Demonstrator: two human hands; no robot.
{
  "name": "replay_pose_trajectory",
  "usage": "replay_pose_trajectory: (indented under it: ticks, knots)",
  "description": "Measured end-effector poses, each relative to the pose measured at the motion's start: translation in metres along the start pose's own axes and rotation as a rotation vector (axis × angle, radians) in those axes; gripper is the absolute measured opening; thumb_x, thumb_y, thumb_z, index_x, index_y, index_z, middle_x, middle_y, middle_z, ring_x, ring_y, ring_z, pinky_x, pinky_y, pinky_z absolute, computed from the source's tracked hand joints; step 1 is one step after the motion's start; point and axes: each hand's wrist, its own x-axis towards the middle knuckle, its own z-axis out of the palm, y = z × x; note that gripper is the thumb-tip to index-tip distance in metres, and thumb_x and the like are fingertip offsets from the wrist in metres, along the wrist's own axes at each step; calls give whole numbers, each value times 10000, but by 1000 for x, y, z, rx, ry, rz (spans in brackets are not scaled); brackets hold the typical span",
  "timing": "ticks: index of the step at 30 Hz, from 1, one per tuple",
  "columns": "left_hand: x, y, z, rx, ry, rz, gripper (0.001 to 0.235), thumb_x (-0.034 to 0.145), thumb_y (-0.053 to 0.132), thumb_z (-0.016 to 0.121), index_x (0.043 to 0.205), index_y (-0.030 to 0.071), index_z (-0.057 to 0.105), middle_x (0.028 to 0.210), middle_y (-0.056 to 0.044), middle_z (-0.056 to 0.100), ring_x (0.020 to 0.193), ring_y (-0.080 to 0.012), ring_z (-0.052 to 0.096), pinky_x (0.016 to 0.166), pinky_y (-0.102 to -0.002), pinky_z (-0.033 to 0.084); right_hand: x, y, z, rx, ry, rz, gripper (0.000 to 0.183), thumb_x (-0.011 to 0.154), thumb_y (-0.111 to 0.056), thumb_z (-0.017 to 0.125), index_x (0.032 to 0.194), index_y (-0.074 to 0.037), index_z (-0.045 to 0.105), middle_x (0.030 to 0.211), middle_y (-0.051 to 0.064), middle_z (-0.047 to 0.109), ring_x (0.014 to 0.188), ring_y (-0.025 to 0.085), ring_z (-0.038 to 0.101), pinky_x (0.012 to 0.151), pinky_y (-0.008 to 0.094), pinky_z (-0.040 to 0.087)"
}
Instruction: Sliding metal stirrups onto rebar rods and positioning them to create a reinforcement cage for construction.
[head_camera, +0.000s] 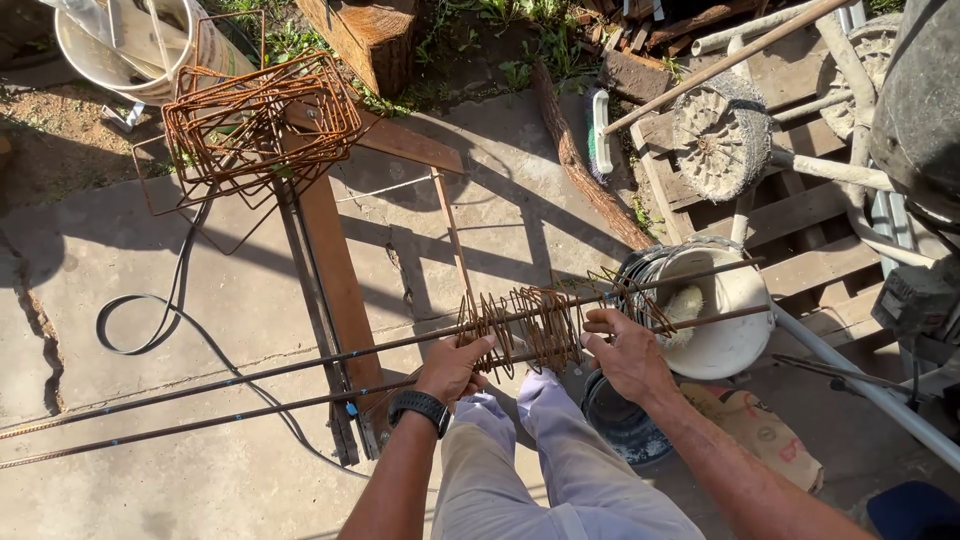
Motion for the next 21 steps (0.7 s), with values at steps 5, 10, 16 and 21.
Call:
replay_pose_trajectory:
  ticks: [5,10,16,21]
  knots:
    - [-10,4,-3,171,-21,11,364,832,219,779,1116,17,674,840,-195,712,519,-265,734,451,-305,635,8,0,16,173,-96,67,442,1018,-172,489,1413,27,480,1219,277,650,745,253,759,579,356,667]
    - [-38,37,-2,933,-12,367,540,972,485,571,993,-33,721,645,-180,618,631,-351,698,599,-332,540,16,1,17,155,-89,38,389,1005,-126,490,1362,16,551,1170,290,662,686,243,756,532,339,664]
    - [-24,20,3,918,79,455,616,915,625,587,683,61,671,659,-207,649,736,-433,669,730,-443,518,20,10,21,203,-102,60,390,991,-135,522,1347,14,574,1166,308,661,663,233,753,520,317,656]
    - [-4,13,0,833,-21,286,600,801,690,679,705,99,638,688,-139,601,693,-310,609,696,-417,490,18,6,22,265,-106,101,385,996,-132,525,1349,14,570,1184,304,659,674,210,743,529,295,649]
